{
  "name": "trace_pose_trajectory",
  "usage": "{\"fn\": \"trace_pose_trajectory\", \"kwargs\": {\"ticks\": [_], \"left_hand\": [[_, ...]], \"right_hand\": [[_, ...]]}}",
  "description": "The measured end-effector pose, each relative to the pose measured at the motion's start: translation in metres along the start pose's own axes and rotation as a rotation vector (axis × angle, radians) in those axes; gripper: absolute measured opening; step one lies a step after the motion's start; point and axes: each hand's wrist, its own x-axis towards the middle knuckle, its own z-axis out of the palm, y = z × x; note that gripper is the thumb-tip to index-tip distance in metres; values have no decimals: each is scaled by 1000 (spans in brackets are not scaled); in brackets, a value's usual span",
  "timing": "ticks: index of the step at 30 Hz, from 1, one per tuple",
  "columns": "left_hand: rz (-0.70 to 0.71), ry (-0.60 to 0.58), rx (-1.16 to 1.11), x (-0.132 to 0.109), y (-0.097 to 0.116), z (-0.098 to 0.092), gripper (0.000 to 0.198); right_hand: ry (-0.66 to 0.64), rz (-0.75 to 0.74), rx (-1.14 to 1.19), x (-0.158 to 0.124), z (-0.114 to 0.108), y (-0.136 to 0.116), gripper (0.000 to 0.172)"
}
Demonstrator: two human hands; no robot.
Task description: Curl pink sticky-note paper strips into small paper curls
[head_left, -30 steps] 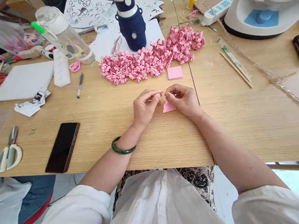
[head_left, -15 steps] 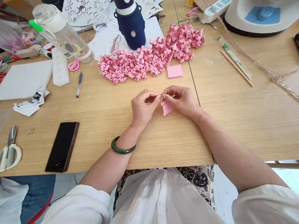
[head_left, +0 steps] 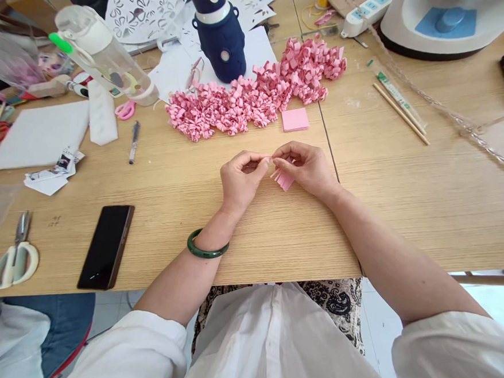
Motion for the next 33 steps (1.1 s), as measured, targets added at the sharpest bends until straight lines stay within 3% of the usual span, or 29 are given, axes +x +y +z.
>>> {"fn": "trace_pose_trajectory", "kwargs": {"ticks": [7, 14, 22, 33], "left_hand": [[46, -21, 55, -1, -2, 0, 5], [243, -8, 190, -2, 2, 0, 11], [211, -26, 274, -2, 3, -1, 10], [349, -97, 364, -5, 3, -2, 19]], "right_hand": [[11, -64, 9, -4, 2, -3, 9], [33, -89, -141, -5, 2, -3, 8], [5, -93, -158, -5, 1, -1, 11], [51, -14, -54, -3, 3, 0, 10]]}}
